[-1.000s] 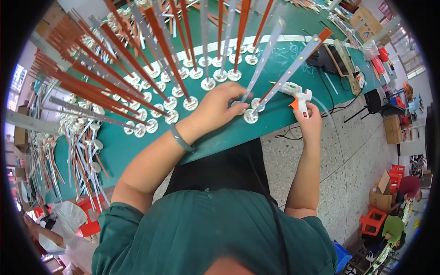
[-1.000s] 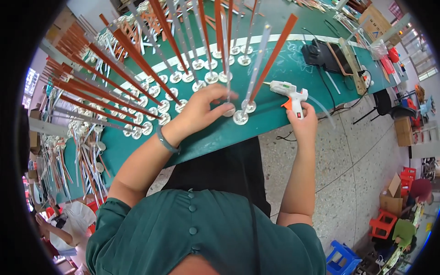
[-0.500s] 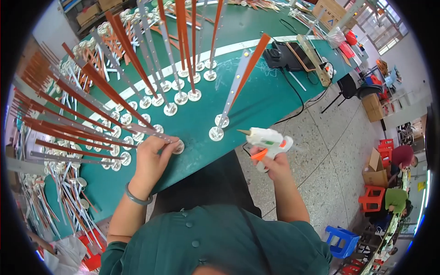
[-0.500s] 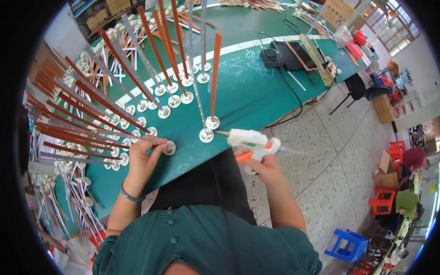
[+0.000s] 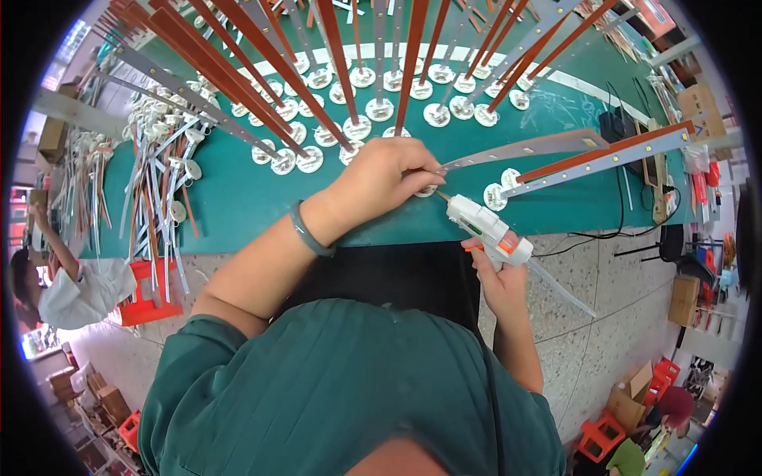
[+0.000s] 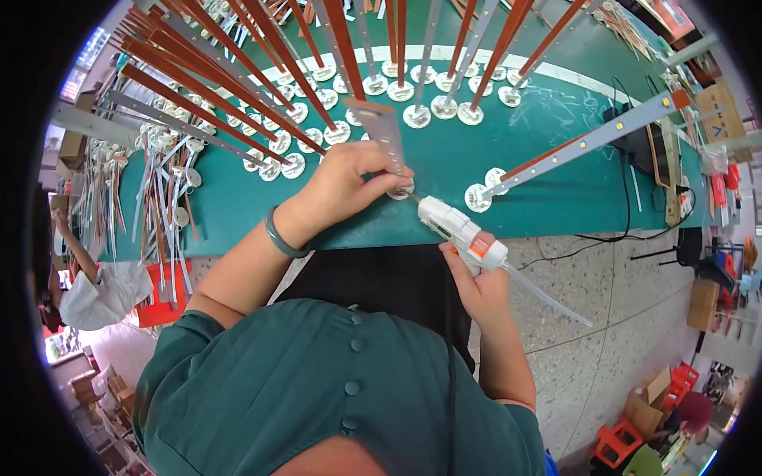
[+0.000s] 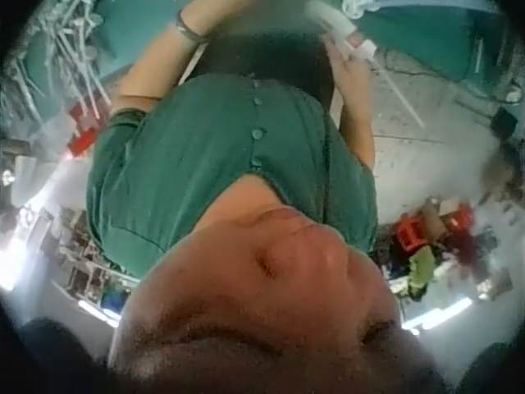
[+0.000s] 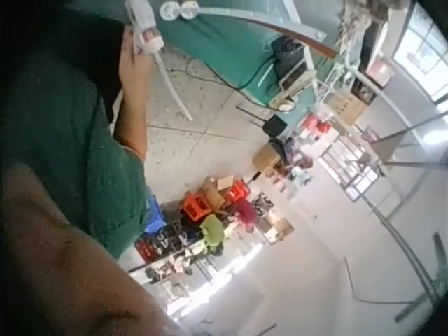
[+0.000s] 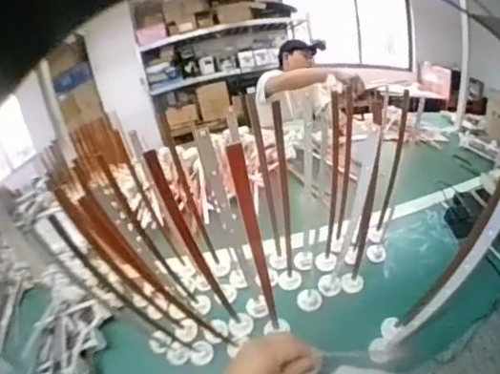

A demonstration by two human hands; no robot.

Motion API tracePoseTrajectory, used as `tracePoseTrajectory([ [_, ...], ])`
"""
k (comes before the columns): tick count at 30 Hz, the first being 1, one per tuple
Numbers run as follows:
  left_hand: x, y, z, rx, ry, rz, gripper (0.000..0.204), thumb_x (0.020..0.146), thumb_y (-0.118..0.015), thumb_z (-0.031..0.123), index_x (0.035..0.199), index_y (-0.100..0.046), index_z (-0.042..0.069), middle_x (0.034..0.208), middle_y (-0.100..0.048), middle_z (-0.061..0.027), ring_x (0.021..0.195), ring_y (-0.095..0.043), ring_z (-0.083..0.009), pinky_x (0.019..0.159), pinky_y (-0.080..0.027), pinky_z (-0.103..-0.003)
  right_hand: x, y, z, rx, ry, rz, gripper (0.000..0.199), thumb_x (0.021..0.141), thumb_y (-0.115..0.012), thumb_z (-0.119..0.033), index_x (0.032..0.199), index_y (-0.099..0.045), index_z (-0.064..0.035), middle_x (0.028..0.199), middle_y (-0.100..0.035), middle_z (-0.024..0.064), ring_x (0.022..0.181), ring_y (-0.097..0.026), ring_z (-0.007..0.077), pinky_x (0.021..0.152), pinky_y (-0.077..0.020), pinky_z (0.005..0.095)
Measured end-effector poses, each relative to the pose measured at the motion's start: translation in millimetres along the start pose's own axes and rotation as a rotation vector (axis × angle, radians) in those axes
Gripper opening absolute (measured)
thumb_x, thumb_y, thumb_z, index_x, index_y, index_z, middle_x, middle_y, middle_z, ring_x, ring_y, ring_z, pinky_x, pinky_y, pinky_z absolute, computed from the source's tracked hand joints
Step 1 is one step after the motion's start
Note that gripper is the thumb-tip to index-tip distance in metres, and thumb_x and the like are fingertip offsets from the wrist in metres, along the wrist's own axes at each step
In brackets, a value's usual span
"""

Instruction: Assembling LED light strips by using a hot glue gun to attach the strips to plastic bases.

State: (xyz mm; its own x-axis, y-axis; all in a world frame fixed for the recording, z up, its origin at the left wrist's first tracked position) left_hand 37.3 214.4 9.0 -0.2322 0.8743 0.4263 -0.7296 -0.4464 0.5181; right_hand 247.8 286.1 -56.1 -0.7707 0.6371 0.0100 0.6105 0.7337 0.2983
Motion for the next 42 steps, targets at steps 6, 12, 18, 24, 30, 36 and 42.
tracePoseTrajectory([
  [6, 2.6, -0.9, -0.2, 0.018, 0.009, -0.043, 0.007, 0.08, -0.073, 0.009, 0.084, -0.071, 0.004, 0.081, -0.07, -0.0076, 0.077, -0.066, -0.0245, 0.067, -0.053, -0.033, 6.2, -5.9, -3.0, -0.027, 0.003, 0.039, 0.017, 0.091, -0.063, -0.008, 0.106, -0.059, -0.0007, 0.089, -0.069, 0.0043, 0.074, -0.057, 0.0069, 0.066, -0.0462, 0.0229],
  [12, 5.4, -2.4, -0.9, 0.011, -0.008, -0.042, 0.008, 0.08, -0.073, 0.01, 0.083, -0.069, 0.003, 0.078, -0.067, -0.0088, 0.074, -0.064, -0.027, 0.066, -0.051, -0.035, 8.6, -1.3, -2.4, -0.005, 0.035, 0.049, 0.018, 0.09, -0.062, -0.007, 0.106, -0.058, 0.0, 0.091, -0.069, 0.0045, 0.068, -0.053, 0.0046, 0.061, -0.0441, 0.0212],
  [18, 4.0, -1.1, -3.6, -0.013, 0.008, -0.033, 0.007, 0.08, -0.073, 0.01, 0.083, -0.07, 0.004, 0.078, -0.067, -0.0074, 0.073, -0.065, -0.0241, 0.064, -0.051, -0.033, 12.2, -1.4, -7.9, -0.048, 0.033, 0.045, 0.019, 0.09, -0.062, -0.006, 0.107, -0.057, 0.0007, 0.088, -0.068, 0.0045, 0.07, -0.054, 0.005, 0.062, -0.0441, 0.0215],
  [24, 1.8, -0.2, -3.5, -0.025, 0.028, -0.021, 0.007, 0.08, -0.073, 0.009, 0.082, -0.07, 0.004, 0.078, -0.068, -0.0071, 0.073, -0.065, -0.0236, 0.064, -0.051, -0.032, 18.8, -4.4, -13.5, -0.083, 0.048, -0.005, 0.018, 0.09, -0.062, -0.006, 0.106, -0.057, 0.001, 0.088, -0.068, 0.005, 0.076, -0.058, 0.0074, 0.068, -0.0459, 0.0232],
  [30, 3.3, -2.9, 3.6, -0.032, -0.009, -0.055, 0.007, 0.081, -0.071, 0.01, 0.084, -0.071, 0.004, 0.078, -0.068, -0.0091, 0.073, -0.065, -0.0263, 0.065, -0.051, -0.035, 11.4, 1.5, -21.0, -0.146, 0.018, 0.066, 0.016, 0.09, -0.063, -0.012, 0.102, -0.058, -0.0009, 0.087, -0.065, 0.0068, 0.079, -0.062, 0.0143, 0.07, -0.0497, 0.0308],
  [36, 5.2, -2.1, 15.3, 0.155, 0.038, -0.044, 0.007, 0.082, -0.068, 0.003, 0.086, -0.073, 0.001, 0.079, -0.071, -0.0116, 0.073, -0.066, -0.0223, 0.07, -0.05, -0.031, 20.4, -9.3, -1.5, -0.277, 0.221, 0.063, 0.032, 0.086, -0.067, -0.027, 0.108, -0.058, -0.005, 0.087, -0.064, 0.0177, 0.081, -0.064, 0.037, 0.071, -0.0503, 0.0448],
  [42, 8.5, -12.5, -15.4, 0.094, 0.037, -0.072, 0.007, 0.085, -0.069, 0.002, 0.09, -0.067, -0.002, 0.089, -0.069, -0.011, 0.08, -0.063, -0.018, 0.074, -0.049, -0.03, 22.8, 4.8, -16.1, -0.217, 0.148, 0.035, 0.035, 0.086, -0.066, -0.025, 0.113, -0.057, -0.005, 0.095, -0.064, 0.0201, 0.088, -0.062, 0.0407, 0.077, -0.0491, 0.0461],
])
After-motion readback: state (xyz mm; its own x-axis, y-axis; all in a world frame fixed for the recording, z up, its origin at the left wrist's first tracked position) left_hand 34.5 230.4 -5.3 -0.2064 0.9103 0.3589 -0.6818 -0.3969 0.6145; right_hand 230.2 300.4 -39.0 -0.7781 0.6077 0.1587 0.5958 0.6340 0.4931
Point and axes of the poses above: each hand's wrist, its own x-axis towards the middle knuckle, its own y-axis out of the back of the hand, z = x × y, the point moved 8 cm from there along x, towards the middle knuckle
